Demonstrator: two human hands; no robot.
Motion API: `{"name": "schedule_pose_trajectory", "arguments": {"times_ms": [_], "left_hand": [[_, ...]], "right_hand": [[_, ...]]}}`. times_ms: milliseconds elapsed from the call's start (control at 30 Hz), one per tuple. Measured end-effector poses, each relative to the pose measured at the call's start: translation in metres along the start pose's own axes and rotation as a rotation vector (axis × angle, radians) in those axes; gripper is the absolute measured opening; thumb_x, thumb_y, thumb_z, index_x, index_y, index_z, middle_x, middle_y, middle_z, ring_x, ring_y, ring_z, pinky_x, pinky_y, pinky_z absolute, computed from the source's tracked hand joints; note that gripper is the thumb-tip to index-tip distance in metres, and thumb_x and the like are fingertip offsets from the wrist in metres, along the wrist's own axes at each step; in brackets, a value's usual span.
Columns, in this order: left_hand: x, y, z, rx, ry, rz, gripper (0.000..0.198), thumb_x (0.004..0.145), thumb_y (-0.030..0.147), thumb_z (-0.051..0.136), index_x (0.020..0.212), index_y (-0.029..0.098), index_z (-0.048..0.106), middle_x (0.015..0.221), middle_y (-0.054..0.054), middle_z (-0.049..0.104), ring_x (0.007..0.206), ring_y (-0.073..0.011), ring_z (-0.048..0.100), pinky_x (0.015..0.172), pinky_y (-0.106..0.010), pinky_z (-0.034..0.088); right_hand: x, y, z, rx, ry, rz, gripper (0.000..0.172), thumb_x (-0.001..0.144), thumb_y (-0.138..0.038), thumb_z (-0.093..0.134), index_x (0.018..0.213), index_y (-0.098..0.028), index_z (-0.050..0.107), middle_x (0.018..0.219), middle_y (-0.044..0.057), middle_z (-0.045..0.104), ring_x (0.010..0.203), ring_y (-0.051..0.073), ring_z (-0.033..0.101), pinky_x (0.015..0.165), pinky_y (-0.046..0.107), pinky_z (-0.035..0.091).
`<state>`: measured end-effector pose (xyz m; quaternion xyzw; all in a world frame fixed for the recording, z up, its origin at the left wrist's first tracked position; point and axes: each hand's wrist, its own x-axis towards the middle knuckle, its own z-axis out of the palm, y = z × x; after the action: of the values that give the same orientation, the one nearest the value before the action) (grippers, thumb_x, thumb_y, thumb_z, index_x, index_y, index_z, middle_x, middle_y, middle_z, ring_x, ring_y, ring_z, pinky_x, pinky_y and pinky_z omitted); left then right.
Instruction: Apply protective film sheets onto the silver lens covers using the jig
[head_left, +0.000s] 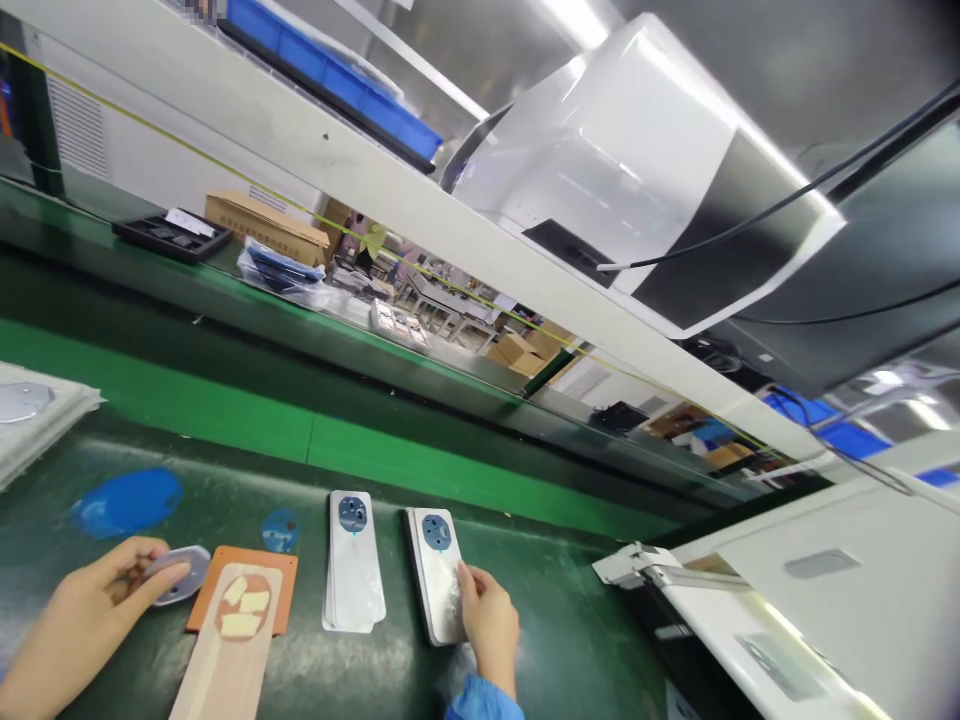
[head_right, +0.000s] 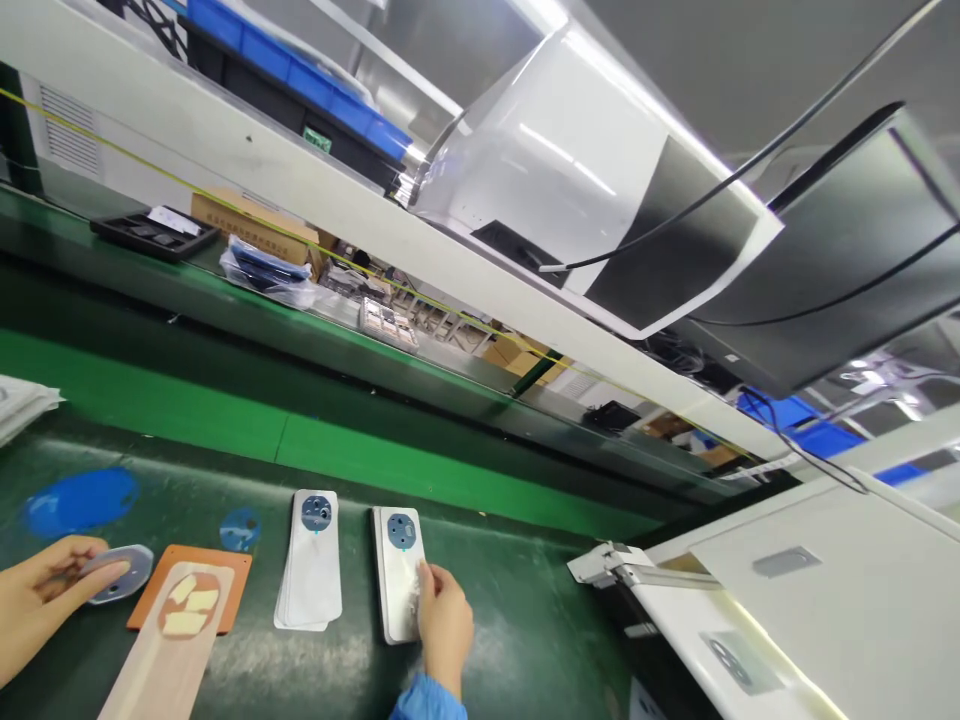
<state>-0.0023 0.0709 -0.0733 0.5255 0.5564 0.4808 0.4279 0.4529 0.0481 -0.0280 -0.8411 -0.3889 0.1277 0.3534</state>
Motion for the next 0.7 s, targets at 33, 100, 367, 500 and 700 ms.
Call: {"name": "schedule_pose_trajectory", "arguments": {"times_ms": [33, 100, 367, 500, 700], "left_hand": [[-0.004, 0.013, 0.001, 0.054, 0.057, -0.014, 0.019, 0.072, 0.042, 0.071, 0.084, 0.03, 0.065, 0.076, 0.01, 0.07, 0.068, -0.015, 0.066, 0.061, -0.017, 0.05], [-0.012, 0.037, 0.006, 0.068, -0.017, -0.084, 0.026, 0.075, 0.048, 0.069, 0.083, 0.023, 0.067, 0.075, 0.003, 0.071, 0.067, -0.0164, 0.064, 0.06, -0.02, 0.05], [-0.025, 0.055, 0.025, -0.156, -0.219, -0.198, 0.046, 0.075, 0.057, 0.067, 0.079, 0.011, 0.07, 0.056, -0.001, 0.059, 0.043, -0.0099, 0.05, 0.043, -0.02, 0.042], [-0.034, 0.056, 0.032, -0.175, -0.272, -0.183, 0.04, 0.08, 0.051, 0.064, 0.08, 0.011, 0.072, 0.059, -0.001, 0.06, 0.046, -0.0096, 0.051, 0.046, -0.02, 0.043], [-0.036, 0.052, 0.035, -0.171, -0.266, -0.176, 0.031, 0.086, 0.039, 0.057, 0.087, 0.013, 0.072, 0.069, -0.002, 0.066, 0.052, -0.0111, 0.054, 0.047, -0.02, 0.045]], "right_hand": [[-0.005, -0.001, -0.002, -0.038, 0.028, 0.008, 0.062, 0.067, -0.071, 0.047, 0.082, -0.016, 0.072, 0.092, 0.02, 0.071, 0.092, 0.041, 0.064, 0.082, 0.051, 0.045], [-0.018, -0.006, -0.002, -0.09, 0.061, 0.012, 0.063, 0.066, -0.068, 0.044, 0.086, -0.015, 0.071, 0.106, 0.025, 0.067, 0.104, 0.046, 0.059, 0.088, 0.056, 0.043], [-0.137, -0.094, 0.07, 0.387, -0.621, -0.278, 0.041, 0.077, -0.058, 0.061, 0.092, -0.022, 0.075, 0.102, 0.01, 0.073, 0.097, 0.029, 0.068, 0.081, 0.035, 0.056], [-0.176, -0.129, 0.098, 0.495, -0.837, -0.353, 0.039, 0.086, -0.051, 0.057, 0.107, -0.02, 0.071, 0.104, 0.008, 0.072, 0.094, 0.024, 0.068, 0.083, 0.031, 0.055], [-0.164, -0.119, 0.1, 0.448, -0.771, -0.263, 0.048, 0.08, -0.055, 0.062, 0.105, -0.016, 0.071, 0.09, 0.009, 0.073, 0.079, 0.023, 0.068, 0.074, 0.033, 0.056]]}}
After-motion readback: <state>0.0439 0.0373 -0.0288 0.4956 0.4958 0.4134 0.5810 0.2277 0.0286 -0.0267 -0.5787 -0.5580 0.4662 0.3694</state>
